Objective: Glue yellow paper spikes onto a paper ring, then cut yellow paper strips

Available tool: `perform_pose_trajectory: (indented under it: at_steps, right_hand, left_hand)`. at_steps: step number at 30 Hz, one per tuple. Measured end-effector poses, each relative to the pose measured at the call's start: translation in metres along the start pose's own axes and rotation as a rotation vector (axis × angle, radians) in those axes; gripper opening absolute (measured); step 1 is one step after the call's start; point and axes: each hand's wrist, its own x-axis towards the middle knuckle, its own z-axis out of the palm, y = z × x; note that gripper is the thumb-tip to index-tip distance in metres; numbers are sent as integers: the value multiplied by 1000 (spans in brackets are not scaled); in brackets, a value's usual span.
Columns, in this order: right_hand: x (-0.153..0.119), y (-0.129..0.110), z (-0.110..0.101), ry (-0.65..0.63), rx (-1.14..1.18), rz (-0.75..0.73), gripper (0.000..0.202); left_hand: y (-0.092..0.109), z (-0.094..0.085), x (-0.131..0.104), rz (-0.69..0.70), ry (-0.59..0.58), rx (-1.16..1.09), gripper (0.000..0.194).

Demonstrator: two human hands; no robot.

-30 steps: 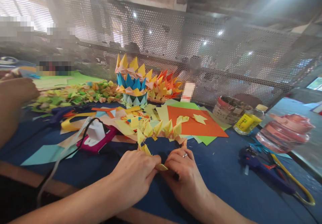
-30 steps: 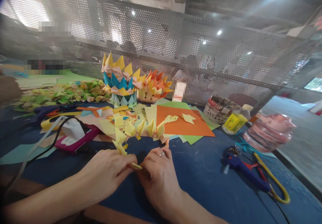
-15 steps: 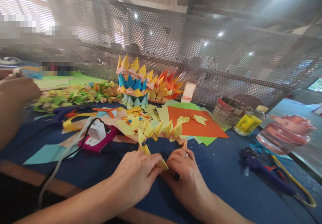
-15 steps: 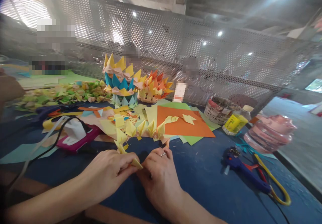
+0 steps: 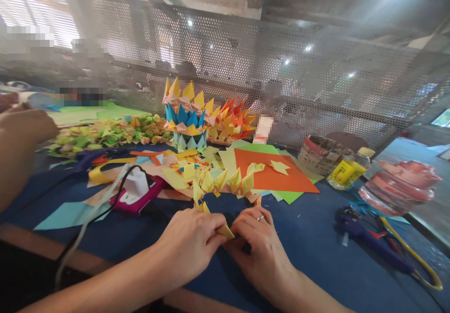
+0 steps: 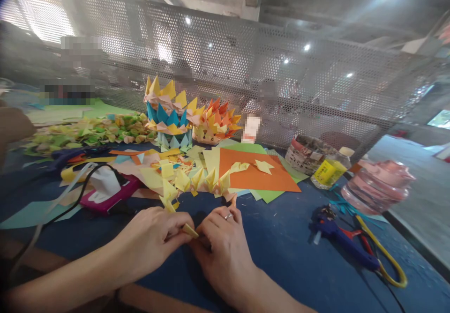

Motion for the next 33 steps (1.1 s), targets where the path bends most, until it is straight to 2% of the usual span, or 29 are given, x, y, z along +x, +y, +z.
perform_pose_trajectory:
  at_steps: [3,6,10,16,22,30,33]
  right_hand:
    - [-1,0,1,13,3,-1,17]
    - [-1,1,2,29,13,-2,19]
    - [-1,0,2,34,13,-17,18]
    - [-2,1,5,50,27,-49,21]
    - [-1,-1,1,2,5,-13,12]
    - [-1,-2,-9,-30,15,52,24]
    - [-3,1,-6,-28,6,46,22]
  left_hand:
    - [3,-5,-3,-26,-41,29,5]
    - [5,-6,-5,-45,-40,38,12]
    - [5,-6,-6,-46,-47,79,12]
    - [4,-3,-5,-15,-48,142,14]
    - [0,-3,-4,40,-34,170,18]
    - [-12,-8,-1,112,54,120,21]
    - [-13,-12,2,121,36,105,23]
